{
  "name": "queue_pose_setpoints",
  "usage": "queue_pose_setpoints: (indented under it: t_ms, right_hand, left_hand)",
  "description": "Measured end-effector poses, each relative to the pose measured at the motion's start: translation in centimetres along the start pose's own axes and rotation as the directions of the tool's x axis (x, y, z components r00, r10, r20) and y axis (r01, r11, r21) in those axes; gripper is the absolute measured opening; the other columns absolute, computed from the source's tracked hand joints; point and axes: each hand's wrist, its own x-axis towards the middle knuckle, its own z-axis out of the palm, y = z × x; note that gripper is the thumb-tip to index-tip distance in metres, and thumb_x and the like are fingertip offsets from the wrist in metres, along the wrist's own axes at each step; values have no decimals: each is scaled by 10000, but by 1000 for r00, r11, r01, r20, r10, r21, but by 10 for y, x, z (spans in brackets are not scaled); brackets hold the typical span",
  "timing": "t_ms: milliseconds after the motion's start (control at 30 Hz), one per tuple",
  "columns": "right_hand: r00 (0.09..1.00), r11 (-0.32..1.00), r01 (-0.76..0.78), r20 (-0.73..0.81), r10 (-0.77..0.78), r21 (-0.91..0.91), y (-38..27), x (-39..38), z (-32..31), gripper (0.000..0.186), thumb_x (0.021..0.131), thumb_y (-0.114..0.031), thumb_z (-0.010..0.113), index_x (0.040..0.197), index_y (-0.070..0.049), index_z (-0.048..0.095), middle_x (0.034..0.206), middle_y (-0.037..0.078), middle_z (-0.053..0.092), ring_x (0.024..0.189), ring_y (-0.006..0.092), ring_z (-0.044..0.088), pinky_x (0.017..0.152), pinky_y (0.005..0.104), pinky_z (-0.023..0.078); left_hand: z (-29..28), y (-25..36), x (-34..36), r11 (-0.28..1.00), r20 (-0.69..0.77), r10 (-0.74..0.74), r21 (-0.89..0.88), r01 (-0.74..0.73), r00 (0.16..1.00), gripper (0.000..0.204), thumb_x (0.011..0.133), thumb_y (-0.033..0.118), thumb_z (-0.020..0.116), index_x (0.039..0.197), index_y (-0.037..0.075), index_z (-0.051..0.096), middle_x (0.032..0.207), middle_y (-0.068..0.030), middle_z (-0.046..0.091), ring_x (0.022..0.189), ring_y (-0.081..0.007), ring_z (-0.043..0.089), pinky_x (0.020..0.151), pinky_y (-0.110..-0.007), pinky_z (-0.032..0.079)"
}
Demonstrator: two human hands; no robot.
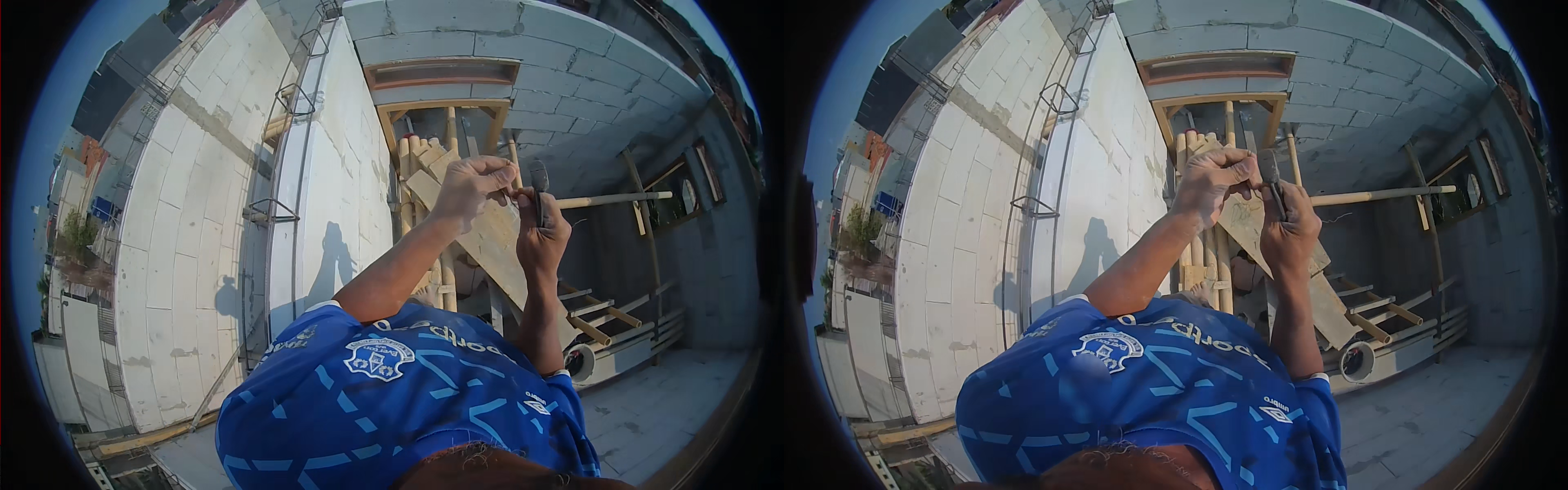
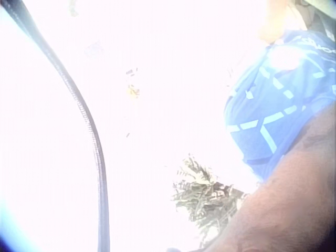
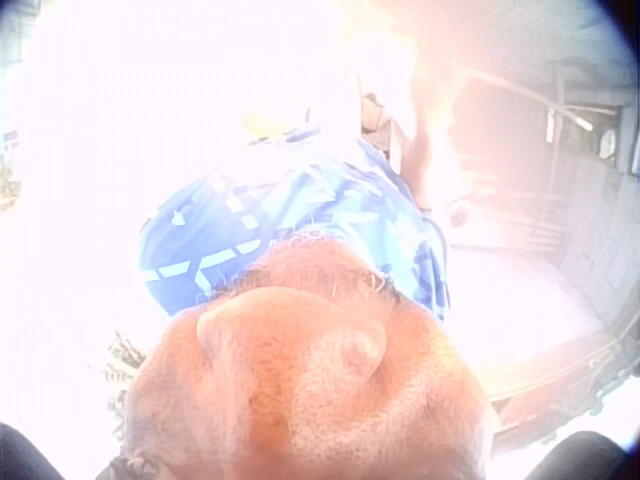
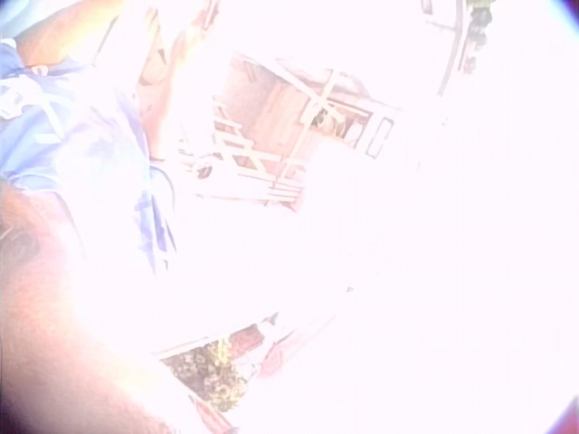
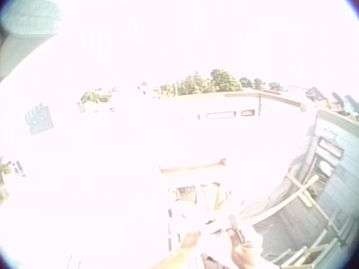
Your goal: The person positions a steel rebar cage onto the top of a wall, cuts pieces of binding wire using pincers, and secures the rebar cage to the column reinforcement by tying and twisting the wire with pincers.
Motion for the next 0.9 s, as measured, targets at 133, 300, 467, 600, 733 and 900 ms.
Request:
queue_pose_setpoints:
  t_ms: [133, 300, 467, 600, 733, 900]
  right_hand:
    - [992, 999, -31, 120, 33, -20, 2, -5, 9, 94, 916, -72, 651, 978, -6, 676, 799, 31, 676, 724, 70, 571, 671, 234, 460]
    - [983, 987, 156, 96, -158, 26, 8, -8, 16, 121, 851, -49, 667, 963, -7, 649, 756, 100, 626, 663, 177, 620, 623, 281, 474]
    - [996, 987, 81, 22, -85, 138, 0, -6, 10, 114, 918, -124, 645, 942, -14, 662, 658, 32, 589, 593, 96, 562, 565, 253, 439]
    - [996, 984, -56, 73, 45, 170, -5, -1, 7, 123, 924, -134, 646, 940, -14, 667, 642, 4, 571, 591, 68, 531, 556, 241, 427]
    - [992, 975, -123, 23, 120, 185, -1, -1, 11, 108, 915, -105, 678, 965, -11, 696, 698, -27, 581, 623, 38, 501, 567, 206, 395]
    - [988, 976, -115, -76, 131, 185, 16, 6, -16, 115, 906, -115, 687, 983, -32, 707, 680, -33, 559, 579, 31, 468, 494, 187, 355]
  left_hand:
    - [-8, 12, -5, 999, -54, -44, 3, 44, 998, 202, 878, 162, 720, 956, -23, 701, 770, -44, 652, 635, -102, 592, 533, -234, 452]
    - [-16, 24, -6, 988, 20, -88, -124, 90, 996, 197, 889, 149, 704, 975, -27, 680, 804, -63, 662, 647, -127, 623, 550, -228, 485]
    - [-23, 38, -3, 958, 207, -131, -224, 178, 969, 173, 873, 116, 706, 951, -35, 675, 807, -96, 673, 685, -182, 686, 565, -240, 561]
    - [-8, 48, -5, 998, 70, 57, 23, -59, 996, 141, 846, 74, 715, 895, -53, 678, 779, -132, 676, 689, -207, 697, 574, -267, 579]
    - [-10, 39, 18, 990, 115, 69, 117, -83, 991, 149, 851, 66, 714, 922, -59, 677, 792, -145, 680, 682, -217, 694, 598, -294, 588]
    - [-36, 125, 64, 601, 416, -150, 759, -251, 897, 354, 808, 244, 733, 924, -86, 683, 838, -183, 698, 727, -231, 700, 667, -326, 589]
